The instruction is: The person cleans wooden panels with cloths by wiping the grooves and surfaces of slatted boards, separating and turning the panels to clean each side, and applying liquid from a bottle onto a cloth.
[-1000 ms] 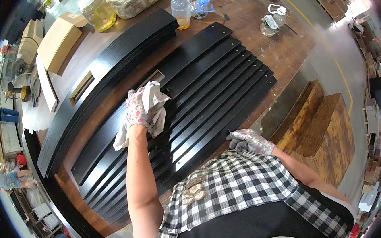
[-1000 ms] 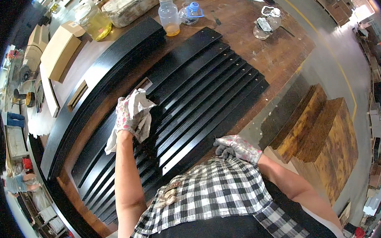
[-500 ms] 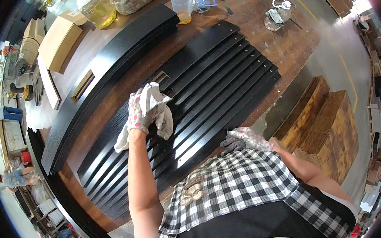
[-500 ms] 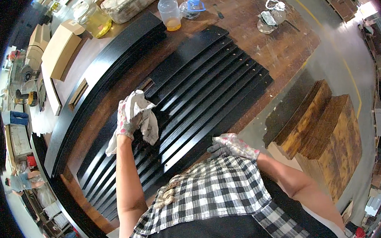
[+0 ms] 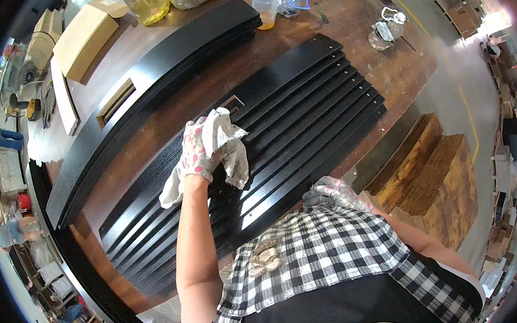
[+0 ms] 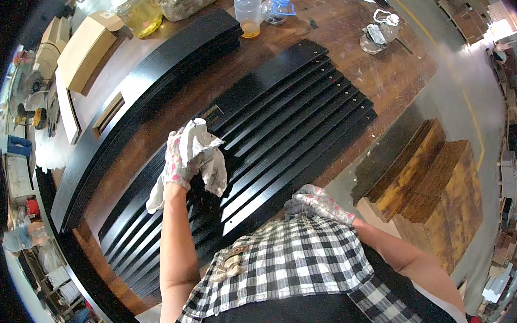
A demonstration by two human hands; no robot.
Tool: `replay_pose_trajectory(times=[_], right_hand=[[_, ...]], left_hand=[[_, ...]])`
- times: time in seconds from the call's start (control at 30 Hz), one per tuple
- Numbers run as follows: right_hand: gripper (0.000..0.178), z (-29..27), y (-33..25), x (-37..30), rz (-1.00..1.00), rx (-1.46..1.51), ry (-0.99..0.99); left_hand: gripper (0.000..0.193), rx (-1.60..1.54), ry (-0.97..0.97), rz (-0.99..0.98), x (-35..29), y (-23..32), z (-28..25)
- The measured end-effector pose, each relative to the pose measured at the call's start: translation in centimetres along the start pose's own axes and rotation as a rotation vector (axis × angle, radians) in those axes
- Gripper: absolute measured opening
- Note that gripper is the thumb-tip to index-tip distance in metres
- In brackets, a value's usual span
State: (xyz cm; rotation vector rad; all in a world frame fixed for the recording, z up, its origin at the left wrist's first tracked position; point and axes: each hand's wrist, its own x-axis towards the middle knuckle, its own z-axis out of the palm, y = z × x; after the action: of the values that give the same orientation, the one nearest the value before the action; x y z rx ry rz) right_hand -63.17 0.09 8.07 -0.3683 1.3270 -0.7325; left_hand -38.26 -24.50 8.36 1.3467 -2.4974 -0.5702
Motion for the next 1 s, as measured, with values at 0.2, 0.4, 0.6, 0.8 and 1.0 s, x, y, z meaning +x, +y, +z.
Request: replay_pose_trajectory(times=[0.2, 0.4, 0.6, 0.8, 1.0], right_hand=[[0.039, 0.6, 1.1, 0.9, -0.111, 0.069, -0.033], [0.043, -0.7, 0.1, 1.7, -0.623, -0.874, -0.241], [0.045, 2.3, -1.7, 2.4, 0.331, 0.143, 0.056], [0.051, 2.2, -1.2, 2.5, 0.24, 0.054, 0.121], [0.056, 2.0, -2.8, 3.0, 0.402, -0.031, 0.144]], left_hand=[[0.046, 0.02, 0.005, 0.057, 0.6, 0.6, -1.1], [0.046, 0.015, 0.08, 0.027, 0.9, 0.6, 0.4], [0.058, 0.051, -0.092, -0.085, 0.7, 2.1, -0.8], [0.052, 0.043, -0.09, -0.072, 1.1, 2.5, -0.8], [0.046, 0.028, -0.058, -0.06, 1.6, 2.8, -0.3]])
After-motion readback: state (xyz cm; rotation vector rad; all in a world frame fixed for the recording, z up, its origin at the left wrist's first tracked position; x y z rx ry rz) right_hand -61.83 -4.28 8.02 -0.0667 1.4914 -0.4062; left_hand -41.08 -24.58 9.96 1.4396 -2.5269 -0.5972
